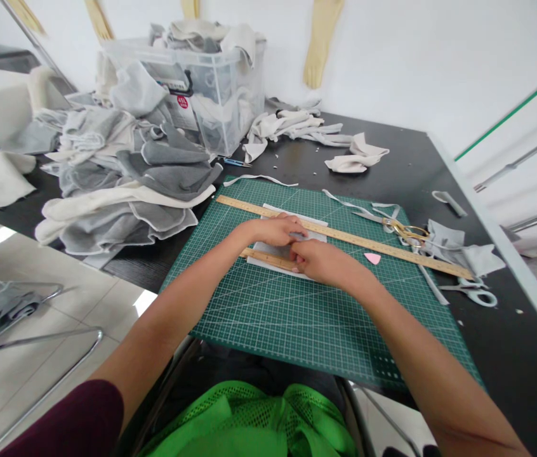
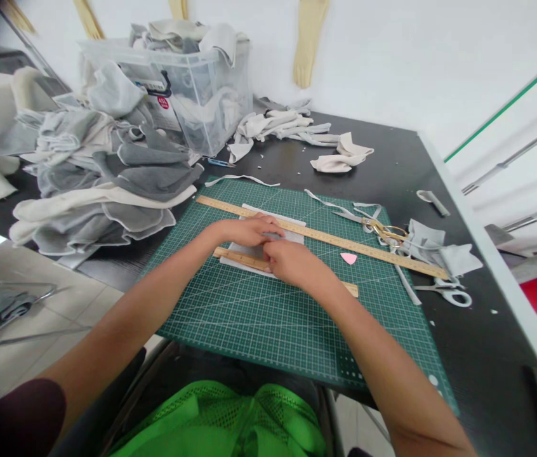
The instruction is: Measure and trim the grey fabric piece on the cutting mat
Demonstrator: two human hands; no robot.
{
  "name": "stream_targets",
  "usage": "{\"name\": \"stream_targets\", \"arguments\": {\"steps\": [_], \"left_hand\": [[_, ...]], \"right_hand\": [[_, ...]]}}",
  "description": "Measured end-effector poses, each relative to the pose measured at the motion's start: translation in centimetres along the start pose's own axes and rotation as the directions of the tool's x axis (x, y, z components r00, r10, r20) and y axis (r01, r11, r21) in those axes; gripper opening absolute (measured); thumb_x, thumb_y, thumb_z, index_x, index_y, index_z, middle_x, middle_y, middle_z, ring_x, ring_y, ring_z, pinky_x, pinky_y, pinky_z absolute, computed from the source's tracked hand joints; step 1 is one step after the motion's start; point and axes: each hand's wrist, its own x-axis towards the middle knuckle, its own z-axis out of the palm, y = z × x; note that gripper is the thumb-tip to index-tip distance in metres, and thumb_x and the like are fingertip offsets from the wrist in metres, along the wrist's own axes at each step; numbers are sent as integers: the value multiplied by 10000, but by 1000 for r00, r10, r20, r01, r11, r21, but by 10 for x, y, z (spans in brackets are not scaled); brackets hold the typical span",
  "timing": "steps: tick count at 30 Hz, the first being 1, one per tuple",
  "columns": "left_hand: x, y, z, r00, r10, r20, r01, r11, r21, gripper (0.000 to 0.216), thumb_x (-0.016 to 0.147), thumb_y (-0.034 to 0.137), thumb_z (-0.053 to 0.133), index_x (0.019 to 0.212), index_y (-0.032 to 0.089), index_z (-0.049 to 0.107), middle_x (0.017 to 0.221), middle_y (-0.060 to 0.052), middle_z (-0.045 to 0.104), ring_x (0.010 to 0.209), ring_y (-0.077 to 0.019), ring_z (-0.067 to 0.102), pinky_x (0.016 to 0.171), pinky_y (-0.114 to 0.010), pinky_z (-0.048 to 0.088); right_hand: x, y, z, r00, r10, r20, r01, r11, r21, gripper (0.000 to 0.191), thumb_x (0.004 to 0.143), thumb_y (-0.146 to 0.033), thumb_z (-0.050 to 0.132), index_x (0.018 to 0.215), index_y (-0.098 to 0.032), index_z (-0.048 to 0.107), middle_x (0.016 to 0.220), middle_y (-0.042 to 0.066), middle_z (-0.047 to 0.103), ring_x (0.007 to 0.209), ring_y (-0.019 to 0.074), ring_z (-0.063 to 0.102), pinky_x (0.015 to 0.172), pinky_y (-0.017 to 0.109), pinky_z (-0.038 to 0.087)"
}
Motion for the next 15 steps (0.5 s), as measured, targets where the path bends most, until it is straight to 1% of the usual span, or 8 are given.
{"name": "stream_targets", "arguments": {"steps": [2, 6, 9, 11, 13, 15], "left_hand": [[1, -1, -1, 1000, 16, 4, -16, 1000, -1, 456, 905, 297, 461, 1337, 322, 604, 1324, -6, 573, 1268, -217, 453, 1161, -358, 292], [-3, -1, -4, 998, 49, 43, -49, 999, -5, 521, 824, 316, 570, 1343, 333, 596, 1323, -1, 579, 1279, -244, 455, 1151, -385, 314], [-5, -2, -7, 996, 45, 73, -45, 999, -6, 625, 755, 335, 649, 1375, 335, 563, 1375, 1, 558, 1320, -255, 429, 1167, -395, 304], [-6, -3, -7, 995, 40, 86, -41, 999, 13, 720, 703, 346, 699, 1403, 336, 531, 1417, -7, 523, 1336, -265, 413, 1168, -407, 313], [-7, -2, -6, 995, 36, 94, -40, 999, 32, 789, 664, 351, 731, 1421, 344, 508, 1447, -11, 489, 1351, -278, 398, 1169, -428, 319], [-8, 1, -5, 995, 14, 95, -19, 999, 48, 823, 644, 344, 748, 1427, 363, 494, 1474, -6, 459, 1370, -291, 379, 1171, -454, 319]], "right_hand": [[1, 0, 0, 999, 32, -12, -32, 999, -6, 116, 879, -254, 654, 958, -199, 718, 974, 71, 753, 857, 222, 668, 661, 273, 386], [2, -1, 1, 999, 35, -7, -35, 999, 30, 94, 833, -258, 706, 912, -207, 705, 935, 47, 748, 821, 214, 663, 627, 268, 377], [2, -4, 2, 999, 15, 39, -17, 998, 56, 96, 826, -245, 712, 912, -203, 705, 898, 35, 744, 758, 194, 651, 588, 264, 358], [1, -7, 0, 998, 27, 58, -30, 999, 46, 92, 842, -243, 703, 917, -192, 712, 904, 44, 747, 744, 188, 650, 581, 264, 353], [-3, -12, -3, 998, 41, 45, -42, 999, 25, 100, 856, -238, 688, 931, -177, 717, 920, 59, 751, 758, 193, 658, 589, 266, 359], [-10, -18, -6, 999, 39, 2, -39, 999, 2, 127, 879, -224, 659, 977, -167, 716, 946, 73, 756, 798, 209, 676, 610, 271, 377]]}}
